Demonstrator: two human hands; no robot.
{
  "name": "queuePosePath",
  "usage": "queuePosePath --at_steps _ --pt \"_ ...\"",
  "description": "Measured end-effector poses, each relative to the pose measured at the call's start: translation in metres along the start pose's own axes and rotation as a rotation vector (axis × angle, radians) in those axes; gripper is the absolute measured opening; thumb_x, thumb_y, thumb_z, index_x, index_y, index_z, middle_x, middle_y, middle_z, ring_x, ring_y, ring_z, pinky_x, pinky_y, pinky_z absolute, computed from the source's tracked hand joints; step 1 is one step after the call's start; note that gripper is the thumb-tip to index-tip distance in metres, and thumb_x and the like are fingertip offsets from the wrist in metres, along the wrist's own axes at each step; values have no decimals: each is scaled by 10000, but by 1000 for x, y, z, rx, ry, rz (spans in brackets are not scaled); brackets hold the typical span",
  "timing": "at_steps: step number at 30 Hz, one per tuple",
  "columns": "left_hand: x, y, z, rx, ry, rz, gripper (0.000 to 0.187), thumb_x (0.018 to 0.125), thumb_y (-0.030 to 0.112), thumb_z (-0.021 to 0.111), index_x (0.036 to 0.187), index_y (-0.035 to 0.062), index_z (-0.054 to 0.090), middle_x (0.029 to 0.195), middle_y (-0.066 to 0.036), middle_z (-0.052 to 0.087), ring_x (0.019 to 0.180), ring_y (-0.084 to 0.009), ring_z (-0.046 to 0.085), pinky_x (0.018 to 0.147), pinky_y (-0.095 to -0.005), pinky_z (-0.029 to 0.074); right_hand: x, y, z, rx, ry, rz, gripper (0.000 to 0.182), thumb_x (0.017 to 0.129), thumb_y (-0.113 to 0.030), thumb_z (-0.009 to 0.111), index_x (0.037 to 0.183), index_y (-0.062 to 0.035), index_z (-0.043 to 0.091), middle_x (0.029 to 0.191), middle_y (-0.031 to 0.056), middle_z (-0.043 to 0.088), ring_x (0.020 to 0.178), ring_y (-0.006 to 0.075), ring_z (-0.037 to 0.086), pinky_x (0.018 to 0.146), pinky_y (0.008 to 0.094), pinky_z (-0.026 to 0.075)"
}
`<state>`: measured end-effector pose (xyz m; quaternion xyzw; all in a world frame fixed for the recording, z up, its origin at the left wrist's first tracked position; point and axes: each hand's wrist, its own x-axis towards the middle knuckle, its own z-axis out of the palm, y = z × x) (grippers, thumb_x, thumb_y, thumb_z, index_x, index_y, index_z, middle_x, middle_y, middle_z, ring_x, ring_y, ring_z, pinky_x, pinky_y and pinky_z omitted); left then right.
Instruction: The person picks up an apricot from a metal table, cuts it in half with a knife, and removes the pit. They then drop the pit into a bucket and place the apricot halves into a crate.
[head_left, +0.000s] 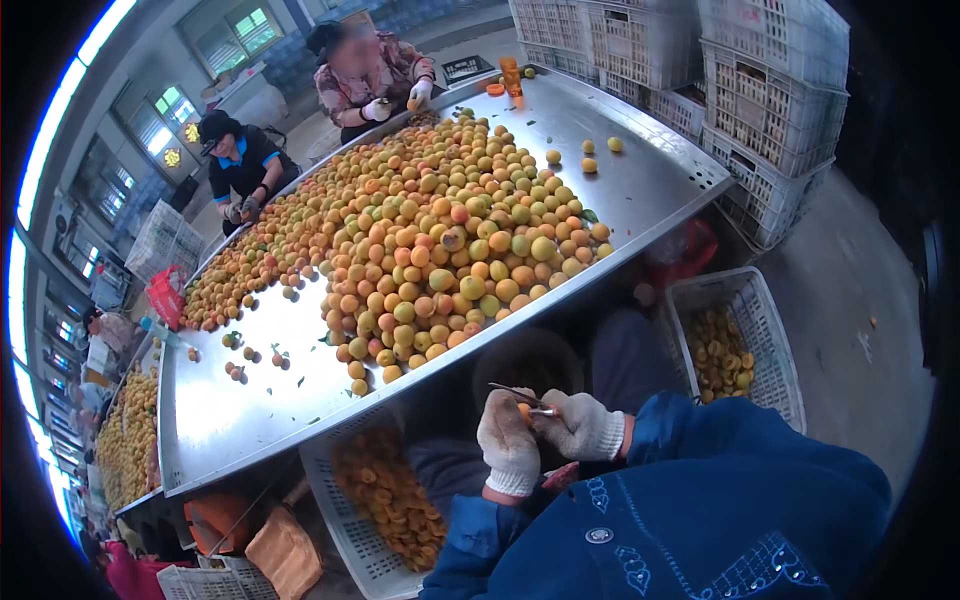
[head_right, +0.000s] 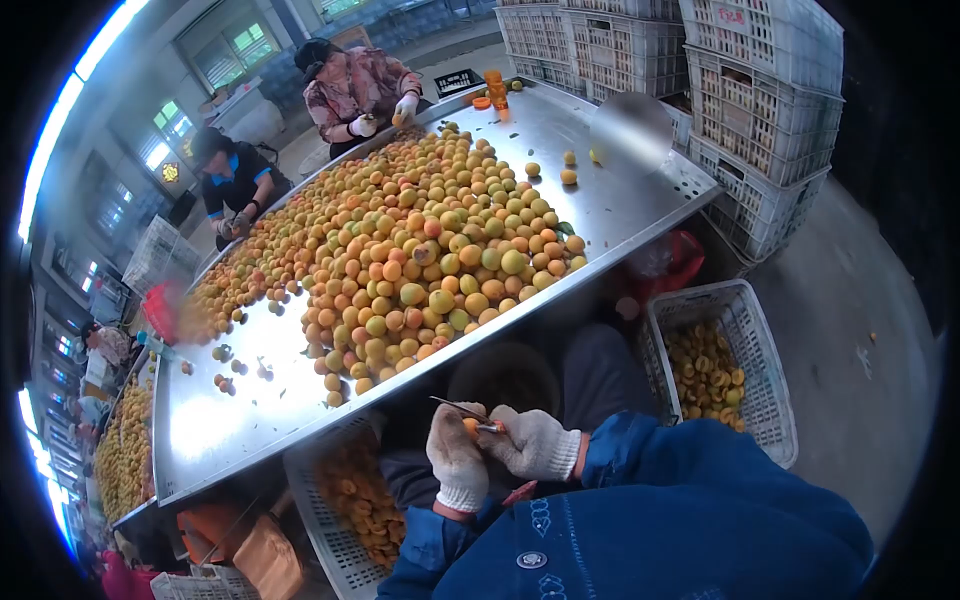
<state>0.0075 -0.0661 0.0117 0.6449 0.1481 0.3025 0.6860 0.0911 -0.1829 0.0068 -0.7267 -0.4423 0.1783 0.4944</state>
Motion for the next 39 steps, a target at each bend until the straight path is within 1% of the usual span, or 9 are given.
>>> queuePosePath --at_steps 7,10,12,13,15,18,21,27,39 --pt "5 -1 -4 60 -21 -11 409 1030 377 405 928 12 558 862 -56 601 789 -102 549 725 -230 446 5 -3 21 411 145 75 242 976 -265 526 970 -25 558 770 91 656 652 236 645 607 341 504" --pt "17 -6 -1 71 -33 149 425 1038 386 372 907 23 549 848 -55 580 757 -107 537 700 -223 443 13 -34 -11 1063 -197 746 364 1022 -347 408 807 -84 539 579 4 487 421 99 433 398 265 347" --pt "21 -4 -3 7 -10 56 443 1042 394 342 911 34 562 820 -48 576 724 -122 539 658 -237 443 10 -47 -19 1354 -435 718 498 1014 -527 294 806 -115 481 458 -29 353 338 102 333 345 259 277" --pt "29 -8 -5 16 -8 -8 452 1042 397 330 920 38 576 790 -41 575 694 -128 540 619 -249 439 9 -51 -17 1292 -511 628 521 1009 -546 273 810 -112 482 442 -29 338 333 102 326 347 258 271" --pt "35 9 1 -589 28 -242 522 1035 473 297 921 45 575 796 -40 571 675 -130 527 608 -256 441 9 -64 -20 1163 -325 696 487 1019 -505 319 834 -91 495 455 -17 371 338 81 328 358 247 287" --pt "37 7 -7 -703 36 -240 591 1000 572 301 974 52 579 812 -48 576 698 -159 546 647 -259 469 11 -36 -21 831 -112 484 247 1008 -272 496 960 -39 559 626 54 528 497 112 489 463 263 408" --pt "36 16 5 -103 224 -39 600 988 589 318 1005 50 581 867 -62 586 763 -177 577 706 -292 502 6 -18 -14 362 -89 227 279 989 -294 534 1022 -18 562 707 110 587 627 161 573 581 301 452" --pt "33 -5 -5 -531 150 -198 626 966 616 344 1041 44 587 915 -64 593 813 -179 591 742 -316 513 5 -25 -12 214 -107 219 283 965 -301 565 1034 -26 563 785 181 626 726 288 640 668 363 477" --pt "25 2 7 -365 200 -86 570 990 559 359 1080 30 553 930 -73 585 805 -172 587 776 -301 505 0 -12 6 105 -61 152 302 955 -306 561 995 -10 519 759 233 628 728 403 650 617 429 486"
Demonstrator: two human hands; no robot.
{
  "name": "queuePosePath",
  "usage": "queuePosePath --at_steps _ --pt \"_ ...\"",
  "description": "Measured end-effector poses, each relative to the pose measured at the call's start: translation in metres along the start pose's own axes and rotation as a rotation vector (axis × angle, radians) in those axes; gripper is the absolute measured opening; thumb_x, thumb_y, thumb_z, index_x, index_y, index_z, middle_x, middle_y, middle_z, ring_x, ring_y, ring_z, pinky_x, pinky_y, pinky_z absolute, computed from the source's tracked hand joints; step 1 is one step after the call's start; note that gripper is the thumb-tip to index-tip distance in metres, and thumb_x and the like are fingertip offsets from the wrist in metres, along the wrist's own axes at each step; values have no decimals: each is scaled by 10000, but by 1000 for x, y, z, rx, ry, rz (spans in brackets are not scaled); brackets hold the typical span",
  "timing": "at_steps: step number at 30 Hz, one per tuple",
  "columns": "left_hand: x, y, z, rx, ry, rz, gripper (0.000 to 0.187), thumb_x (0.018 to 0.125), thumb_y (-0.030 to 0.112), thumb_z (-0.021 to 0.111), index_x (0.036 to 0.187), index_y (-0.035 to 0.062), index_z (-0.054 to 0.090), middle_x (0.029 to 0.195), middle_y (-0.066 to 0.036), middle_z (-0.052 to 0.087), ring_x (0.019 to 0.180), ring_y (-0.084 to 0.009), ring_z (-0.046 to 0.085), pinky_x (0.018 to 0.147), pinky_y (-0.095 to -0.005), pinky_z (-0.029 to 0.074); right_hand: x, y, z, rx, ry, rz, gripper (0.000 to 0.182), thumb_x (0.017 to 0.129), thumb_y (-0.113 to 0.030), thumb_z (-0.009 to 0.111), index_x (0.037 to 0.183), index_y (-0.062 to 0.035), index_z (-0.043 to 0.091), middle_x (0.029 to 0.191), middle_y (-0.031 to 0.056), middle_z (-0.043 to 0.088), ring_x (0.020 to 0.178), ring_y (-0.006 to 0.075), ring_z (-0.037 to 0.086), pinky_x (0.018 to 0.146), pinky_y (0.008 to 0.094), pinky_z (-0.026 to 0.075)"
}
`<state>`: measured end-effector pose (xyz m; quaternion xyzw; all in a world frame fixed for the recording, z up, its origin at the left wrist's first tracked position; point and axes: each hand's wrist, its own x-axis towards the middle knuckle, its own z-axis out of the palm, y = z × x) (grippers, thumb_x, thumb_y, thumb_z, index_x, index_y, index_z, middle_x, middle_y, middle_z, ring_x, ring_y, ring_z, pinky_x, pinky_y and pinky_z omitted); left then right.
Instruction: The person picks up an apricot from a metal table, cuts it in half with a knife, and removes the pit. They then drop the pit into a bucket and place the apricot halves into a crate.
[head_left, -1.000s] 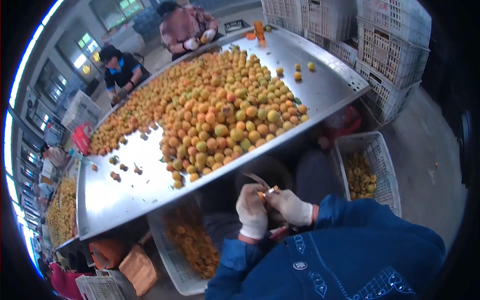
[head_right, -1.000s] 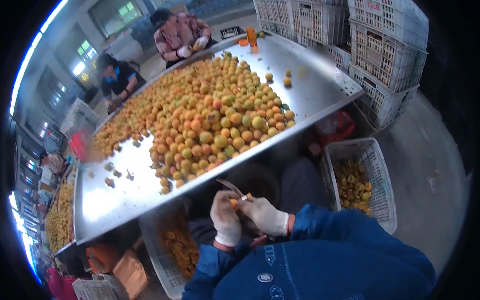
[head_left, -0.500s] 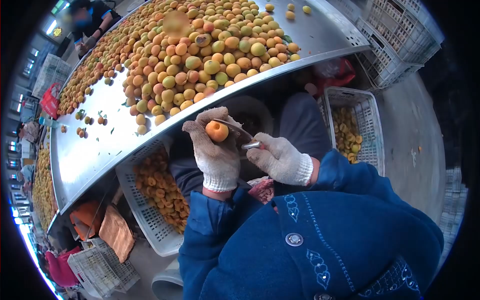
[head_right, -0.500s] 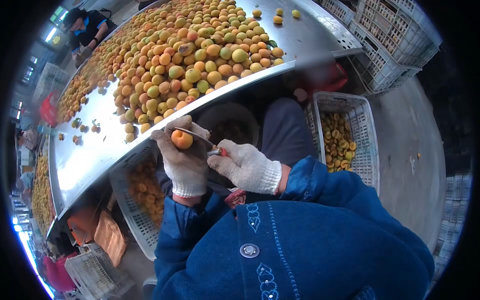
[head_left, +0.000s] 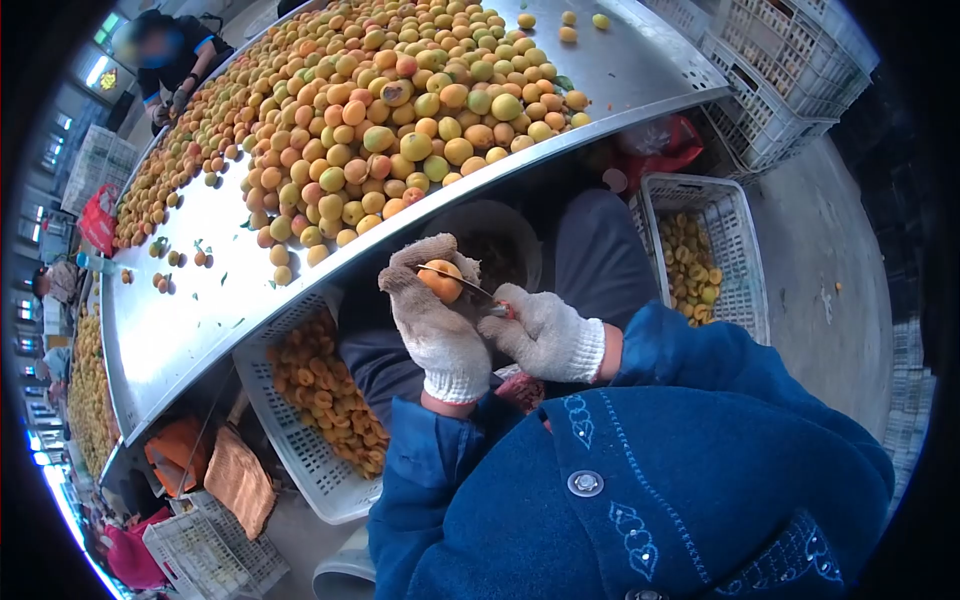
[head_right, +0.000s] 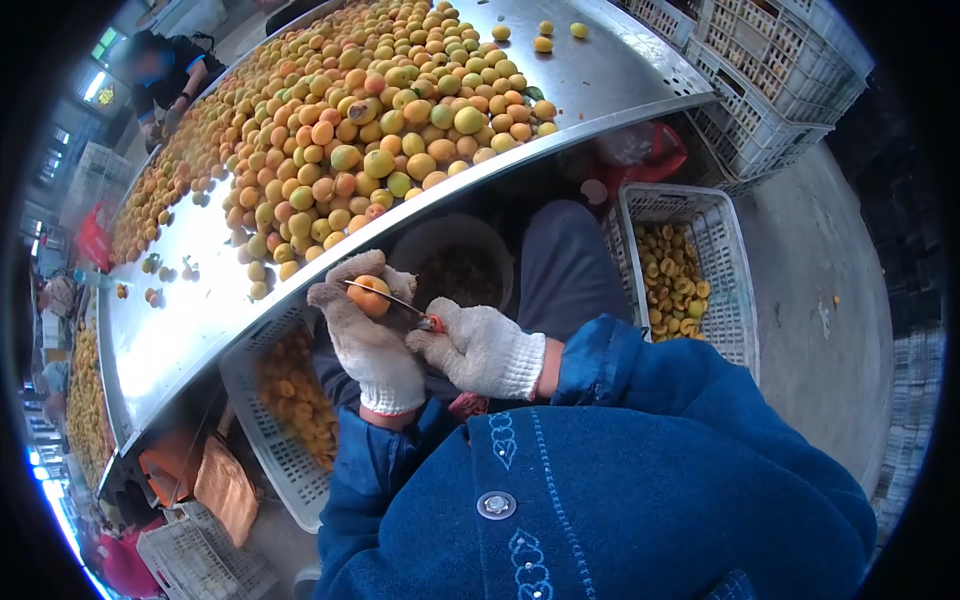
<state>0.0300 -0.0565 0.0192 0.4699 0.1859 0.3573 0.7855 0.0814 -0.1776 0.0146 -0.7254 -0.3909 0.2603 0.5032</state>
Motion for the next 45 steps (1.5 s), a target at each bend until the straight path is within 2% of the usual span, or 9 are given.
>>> queuePosePath --at_steps 6,9,11,15,21,28,36,42,45 --pt "9 -1 -7 -137 -174 -88 563 992 549 366 1092 25 543 967 -87 573 875 -179 566 783 -315 506 2 0 -2 -22 39 -9 294 950 -305 574 981 -17 520 741 228 624 716 391 646 606 422 486" --pt "5 15 -8 -40 -302 -39 393 985 292 523 1267 24 468 1113 -123 565 1013 -201 580 870 -332 518 6 -8 -14 -55 29 40 284 951 -300 574 975 -22 518 729 219 621 696 384 644 593 422 483" --pt "1 20 -13 102 -349 -48 521 928 55 591 1398 38 367 1249 -154 528 1108 -220 584 963 -351 499 5 -9 -17 -72 42 25 279 954 -295 572 974 -22 517 707 207 618 674 383 640 585 426 478" --pt "-2 20 -6 124 -336 -27 476 943 79 584 1375 31 388 1211 -146 550 1076 -217 601 940 -344 507 2 -4 -6 2 58 3 279 952 -293 575 977 -21 515 696 202 620 670 388 638 585 425 478" --pt "-12 4 5 -79 -247 -323 506 1010 429 429 1320 30 453 1219 -205 602 1062 -237 614 927 -346 486 7 15 3 -95 153 -126 329 955 -325 543 1002 -1 507 720 219 634 698 404 643 614 447 503" --pt "-5 5 4 -49 -236 -218 512 987 414 504 1327 34 456 1134 -156 632 994 -183 611 864 -307 500 7 9 -5 -136 97 -29 368 945 -338 546 1053 9 494 734 224 642 703 415 641 619 476 507" --pt "-1 -6 0 -485 -237 -522 565 964 493 501 1286 30 492 1109 -145 620 1065 -254 584 963 -384 456 10 24 -10 -252 111 -39 368 927 -354 577 1017 -5 502 696 220 631 683 408 642 595 468 511" --pt "7 -5 0 -277 -215 -335 535 971 474 498 1259 24 493 1037 -141 631 1051 -242 572 950 -399 453 8 12 -14 -195 53 1 351 933 -344 575 997 -6 507 688 219 626 689 402 645 593 456 509" --pt "5 -11 -4 -454 -243 -471 569 983 505 439 1267 14 483 989 -139 633 1051 -256 565 950 -410 440 11 23 -14 -236 108 -44 332 932 -328 582 986 -8 511 692 216 624 676 410 639 588 459 499"
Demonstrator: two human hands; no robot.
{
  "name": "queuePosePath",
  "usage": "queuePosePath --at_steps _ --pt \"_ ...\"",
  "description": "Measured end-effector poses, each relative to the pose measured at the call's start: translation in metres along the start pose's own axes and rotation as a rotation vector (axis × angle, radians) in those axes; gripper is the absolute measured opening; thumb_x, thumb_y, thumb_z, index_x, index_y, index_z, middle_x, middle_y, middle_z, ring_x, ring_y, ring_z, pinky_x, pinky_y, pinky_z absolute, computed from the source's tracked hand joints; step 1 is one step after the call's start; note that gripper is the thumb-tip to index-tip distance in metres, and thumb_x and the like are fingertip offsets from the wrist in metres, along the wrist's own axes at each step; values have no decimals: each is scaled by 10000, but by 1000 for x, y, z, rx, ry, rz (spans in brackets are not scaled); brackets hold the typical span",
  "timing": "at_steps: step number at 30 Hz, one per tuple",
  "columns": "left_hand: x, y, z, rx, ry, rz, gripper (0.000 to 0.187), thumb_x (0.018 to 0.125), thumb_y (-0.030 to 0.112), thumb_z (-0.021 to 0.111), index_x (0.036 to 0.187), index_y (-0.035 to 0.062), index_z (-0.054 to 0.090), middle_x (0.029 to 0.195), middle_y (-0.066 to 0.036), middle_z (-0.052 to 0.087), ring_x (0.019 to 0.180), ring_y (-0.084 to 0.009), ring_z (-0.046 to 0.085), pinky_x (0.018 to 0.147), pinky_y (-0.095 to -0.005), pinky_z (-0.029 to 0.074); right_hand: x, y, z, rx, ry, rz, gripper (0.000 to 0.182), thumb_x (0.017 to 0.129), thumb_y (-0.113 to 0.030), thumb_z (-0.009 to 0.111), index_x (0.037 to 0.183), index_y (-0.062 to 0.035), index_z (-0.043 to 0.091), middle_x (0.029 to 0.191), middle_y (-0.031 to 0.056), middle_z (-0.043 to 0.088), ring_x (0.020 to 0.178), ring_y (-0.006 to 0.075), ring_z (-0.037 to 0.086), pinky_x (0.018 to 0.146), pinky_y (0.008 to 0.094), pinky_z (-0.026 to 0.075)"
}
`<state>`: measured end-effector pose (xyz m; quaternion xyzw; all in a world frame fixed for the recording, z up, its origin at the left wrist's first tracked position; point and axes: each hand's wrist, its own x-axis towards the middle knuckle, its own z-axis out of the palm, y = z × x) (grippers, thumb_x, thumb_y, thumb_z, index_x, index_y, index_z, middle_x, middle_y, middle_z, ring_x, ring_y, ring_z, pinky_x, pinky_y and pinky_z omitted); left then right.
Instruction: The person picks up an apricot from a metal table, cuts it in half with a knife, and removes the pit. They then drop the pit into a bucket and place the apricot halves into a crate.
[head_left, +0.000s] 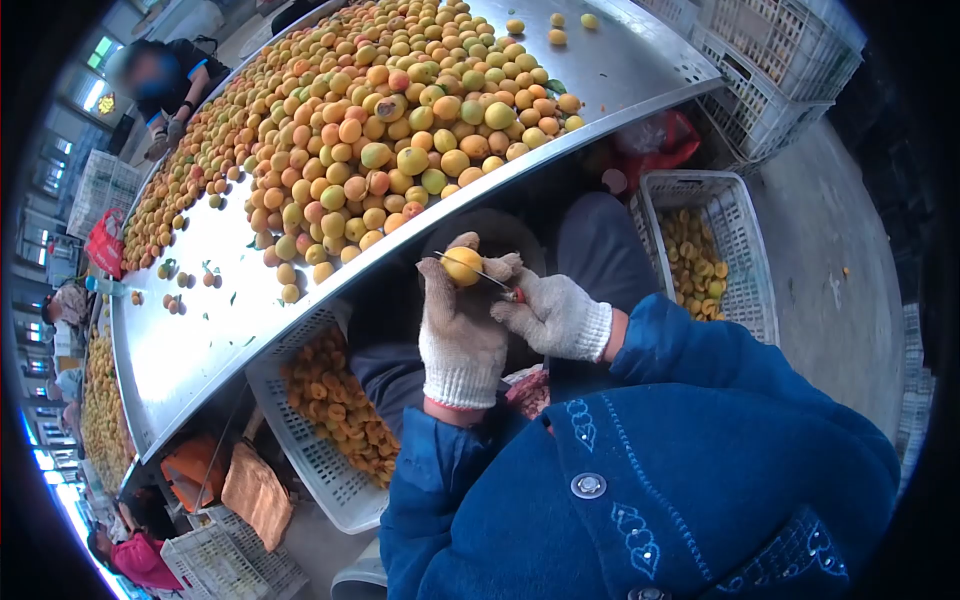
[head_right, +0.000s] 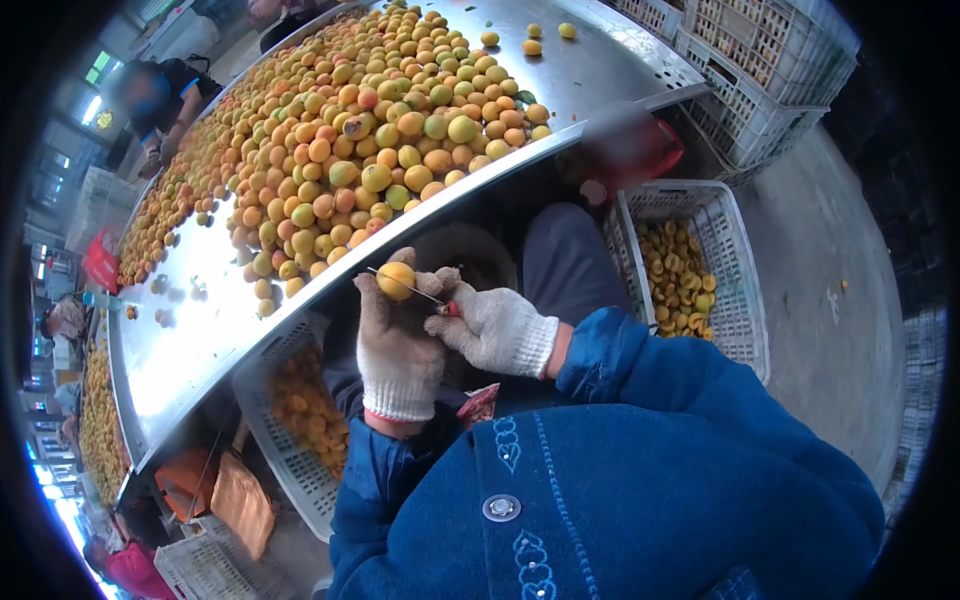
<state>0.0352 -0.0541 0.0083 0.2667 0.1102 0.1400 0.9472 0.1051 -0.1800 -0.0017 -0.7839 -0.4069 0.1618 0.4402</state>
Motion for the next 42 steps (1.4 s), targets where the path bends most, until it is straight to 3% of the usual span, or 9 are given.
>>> queuePosePath --at_steps 6,11,18,20,23,27,29,39,42 --pt "3 -5 -3 -4 100 -5 596 986 536 402 1272 19 481 1067 -147 627 1070 -257 564 934 -393 447 -5 -7 -4 95 -54 61 310 937 -314 583 981 -15 516 725 218 628 704 416 636 611 456 491" --pt "-7 0 9 388 54 202 590 977 532 434 1249 12 500 1101 -154 626 1072 -221 569 909 -346 471 -5 -10 -2 138 -47 45 306 938 -310 580 997 -17 513 766 223 636 734 414 639 626 459 491" --pt "-9 -7 12 149 71 22 645 981 566 376 1245 -10 499 1125 -146 630 1029 -224 588 925 -353 465 -8 -1 10 133 9 15 308 933 -293 580 1033 -8 522 804 240 647 755 418 642 648 459 509" --pt "-8 -5 11 374 94 72 620 990 525 397 1267 -22 488 1177 -186 613 1211 -269 523 1049 -379 391 -9 -3 5 135 -2 13 310 935 -297 578 1030 -7 522 794 240 645 747 418 642 647 457 510" --pt "-7 1 14 591 61 233 560 995 446 460 1296 -26 469 1247 -190 579 1198 -254 532 1053 -376 394 -8 -9 0 169 -12 52 309 940 -301 574 1024 -8 522 778 237 643 742 417 643 645 455 509" --pt "-3 2 14 362 18 146 538 980 423 514 1292 -14 467 1206 -168 597 992 -197 619 882 -303 503 -4 -4 0 122 -24 77 325 942 -300 571 1061 -3 517 793 232 651 765 410 648 659 451 516" --pt "-4 -12 18 104 118 53 553 972 470 500 1235 -16 497 1166 -192 608 1044 -233 607 955 -352 474 -4 3 5 90 9 56 332 942 -298 570 1078 -1 514 804 230 654 776 407 651 665 451 518" --pt "1 -12 2 392 51 70 546 985 480 463 1265 10 448 1057 -201 654 857 -211 637 774 -312 536 -4 -1 0 117 5 54 275 944 -270 564 968 3 550 792 234 640 771 412 643 649 444 507" --pt "-1 -2 10 237 50 54 385 1021 282 462 1323 45 429 1063 -164 645 928 -204 638 826 -314 538 3 -9 -12 105 -68 116 292 951 -285 551 1002 3 538 807 225 655 775 404 653 661 445 515"
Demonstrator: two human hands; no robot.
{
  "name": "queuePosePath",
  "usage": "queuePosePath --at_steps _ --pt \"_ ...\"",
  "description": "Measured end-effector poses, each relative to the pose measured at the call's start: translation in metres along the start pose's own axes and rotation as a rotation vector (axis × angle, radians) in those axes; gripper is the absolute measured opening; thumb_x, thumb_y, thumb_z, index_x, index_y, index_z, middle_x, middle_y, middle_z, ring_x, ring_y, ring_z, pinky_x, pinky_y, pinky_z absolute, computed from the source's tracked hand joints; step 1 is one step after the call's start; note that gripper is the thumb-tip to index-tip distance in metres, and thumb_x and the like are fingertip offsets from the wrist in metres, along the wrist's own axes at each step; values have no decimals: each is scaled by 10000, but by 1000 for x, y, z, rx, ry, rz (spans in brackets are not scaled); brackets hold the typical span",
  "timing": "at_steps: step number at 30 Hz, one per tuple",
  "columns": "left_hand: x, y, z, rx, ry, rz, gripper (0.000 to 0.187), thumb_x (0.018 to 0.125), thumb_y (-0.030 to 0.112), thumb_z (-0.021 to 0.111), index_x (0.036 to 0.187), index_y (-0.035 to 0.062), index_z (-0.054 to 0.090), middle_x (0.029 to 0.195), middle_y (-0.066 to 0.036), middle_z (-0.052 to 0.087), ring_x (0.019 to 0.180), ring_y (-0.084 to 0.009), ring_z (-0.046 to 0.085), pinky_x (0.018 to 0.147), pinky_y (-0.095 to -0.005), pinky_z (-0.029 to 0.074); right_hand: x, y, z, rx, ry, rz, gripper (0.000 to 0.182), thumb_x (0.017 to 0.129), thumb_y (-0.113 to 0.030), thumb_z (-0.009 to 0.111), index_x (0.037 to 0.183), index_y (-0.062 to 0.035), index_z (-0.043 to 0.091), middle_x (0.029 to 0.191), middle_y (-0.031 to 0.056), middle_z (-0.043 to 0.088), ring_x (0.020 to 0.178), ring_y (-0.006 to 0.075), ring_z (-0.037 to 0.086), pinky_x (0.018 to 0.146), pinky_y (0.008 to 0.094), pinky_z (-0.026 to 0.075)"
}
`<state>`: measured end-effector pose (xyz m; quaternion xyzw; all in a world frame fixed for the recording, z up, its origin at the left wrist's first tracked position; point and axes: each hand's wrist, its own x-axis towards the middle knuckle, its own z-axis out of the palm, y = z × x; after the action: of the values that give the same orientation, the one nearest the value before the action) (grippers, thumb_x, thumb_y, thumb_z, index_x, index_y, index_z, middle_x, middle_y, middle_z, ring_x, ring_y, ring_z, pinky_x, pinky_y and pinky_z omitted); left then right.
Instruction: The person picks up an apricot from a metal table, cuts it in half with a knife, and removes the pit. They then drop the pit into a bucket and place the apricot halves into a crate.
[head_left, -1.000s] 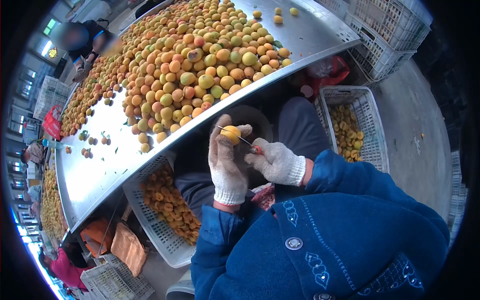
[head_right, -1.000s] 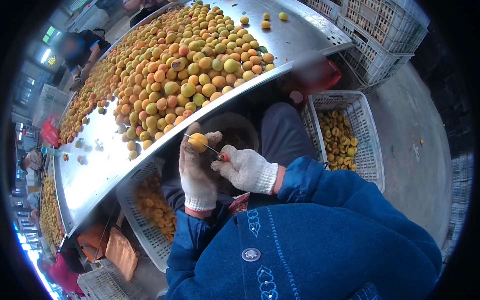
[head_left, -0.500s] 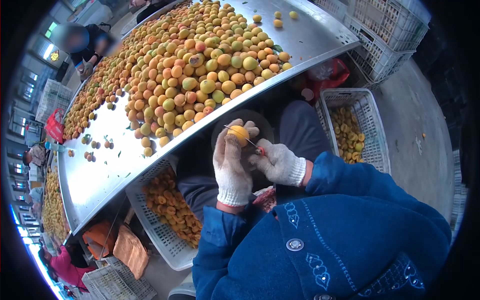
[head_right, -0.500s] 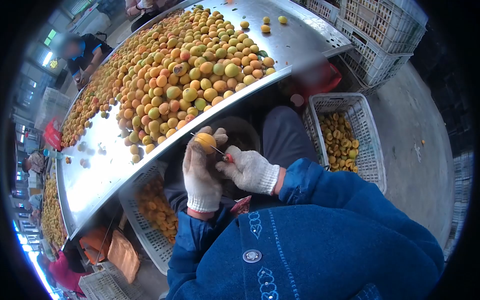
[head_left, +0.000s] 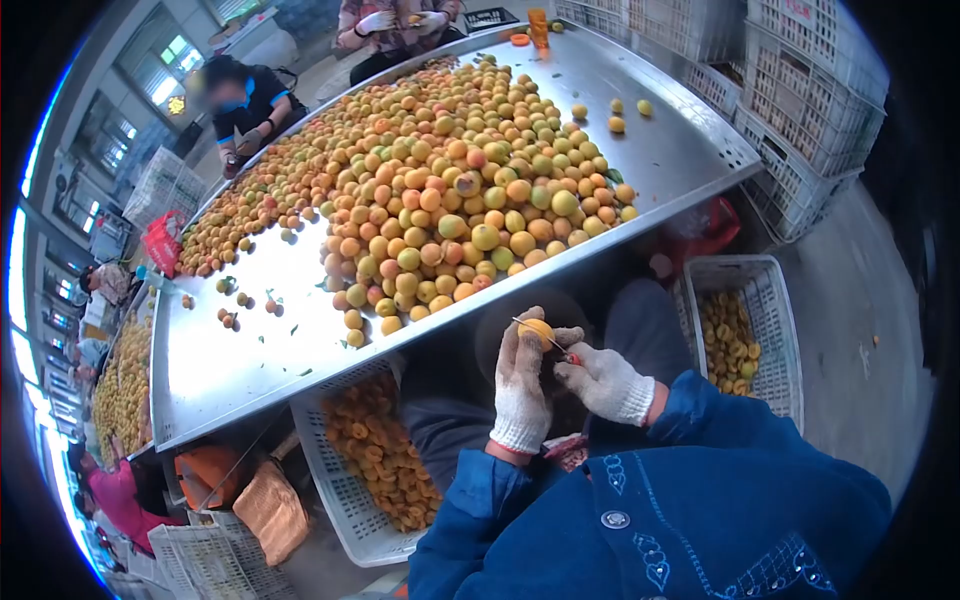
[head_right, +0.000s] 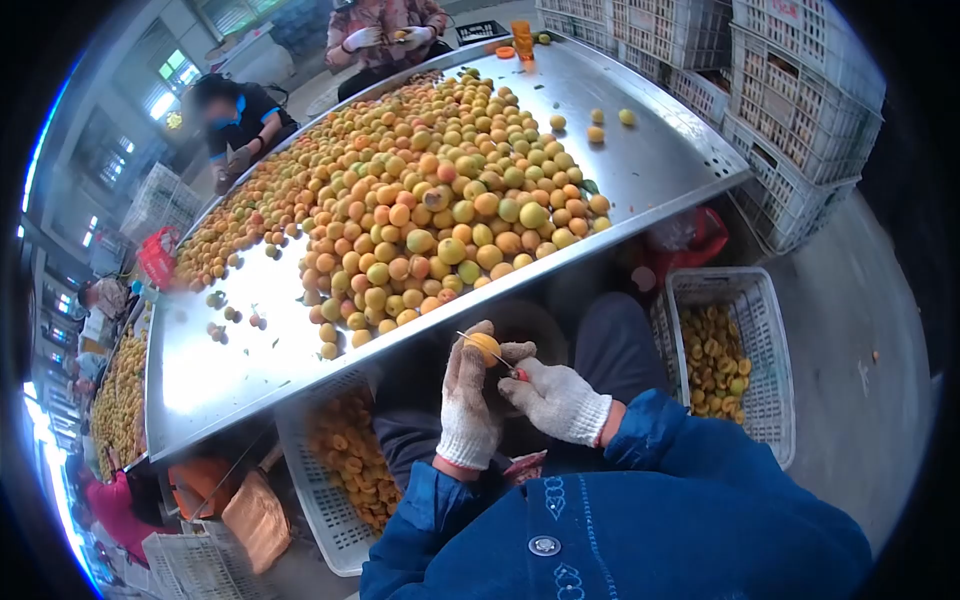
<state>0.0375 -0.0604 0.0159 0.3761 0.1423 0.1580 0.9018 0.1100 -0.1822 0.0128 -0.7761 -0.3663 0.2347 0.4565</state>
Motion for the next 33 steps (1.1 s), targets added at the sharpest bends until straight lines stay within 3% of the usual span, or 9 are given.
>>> queuePosePath --at_steps 10,13,16,18,21,23,25,28,33 --pt "-6 -6 -8 16 58 -22 291 980 124 510 1253 41 451 1105 -161 625 1003 -210 612 907 -314 497 3 3 3 -227 -82 -9 256 963 -255 528 1064 -19 527 819 243 655 774 407 658 671 448 530" --pt "-4 -9 -12 20 80 -55 243 966 113 523 1190 34 473 1082 -186 632 975 -217 626 873 -327 515 0 15 13 -90 -63 -62 240 978 -237 502 1057 -13 528 759 182 665 710 372 670 660 439 534" --pt "-5 -9 -14 -20 104 -111 227 955 106 530 1161 28 478 1074 -212 631 946 -234 640 848 -350 532 1 17 14 136 -6 -298 220 995 -228 477 1045 -23 539 669 89 629 564 251 632 531 364 505" --pt "-10 -7 -14 -60 113 -135 230 952 102 530 1160 25 475 1075 -224 629 934 -245 646 839 -363 540 -2 6 -2 578 -411 395 215 1002 -221 469 1060 -35 558 636 23 576 479 130 542 432 265 424" --pt "-12 -5 -18 -97 43 -166 240 951 98 528 1171 23 469 1075 -222 627 985 -271 639 877 -381 533 -5 7 -1 626 -420 415 208 993 -215 482 1083 -49 570 630 28 553 448 90 501 392 211 351" --pt "-9 -15 -27 -152 -4 -122 257 944 85 534 1184 24 463 1094 -225 622 1043 -289 625 918 -393 519 -4 9 3 281 -339 248 251 969 -236 518 1097 -24 556 690 119 617 502 207 598 477 309 477" --pt "-10 -8 -23 -150 -45 -108 282 938 85 550 1198 25 461 1142 -217 607 1089 -292 608 944 -394 508 -5 28 13 39 -122 -186 307 939 -263 561 1151 -42 535 745 187 644 572 314 643 553 393 523" --pt "-11 -6 -27 -38 -66 -109 334 944 124 579 1246 32 470 1197 -178 586 1103 -247 594 945 -352 507 -10 15 1 -311 -81 -68 410 898 -267 603 1236 -70 480 750 210 646 631 382 648 583 455 527" --pt "-12 -7 -30 116 -21 -142 390 944 135 597 1305 28 497 1182 -112 588 1072 -176 588 927 -303 496 -8 -4 -7 -399 -13 -76 563 864 -254 615 1335 -70 368 722 212 641 669 409 648 606 484 528"
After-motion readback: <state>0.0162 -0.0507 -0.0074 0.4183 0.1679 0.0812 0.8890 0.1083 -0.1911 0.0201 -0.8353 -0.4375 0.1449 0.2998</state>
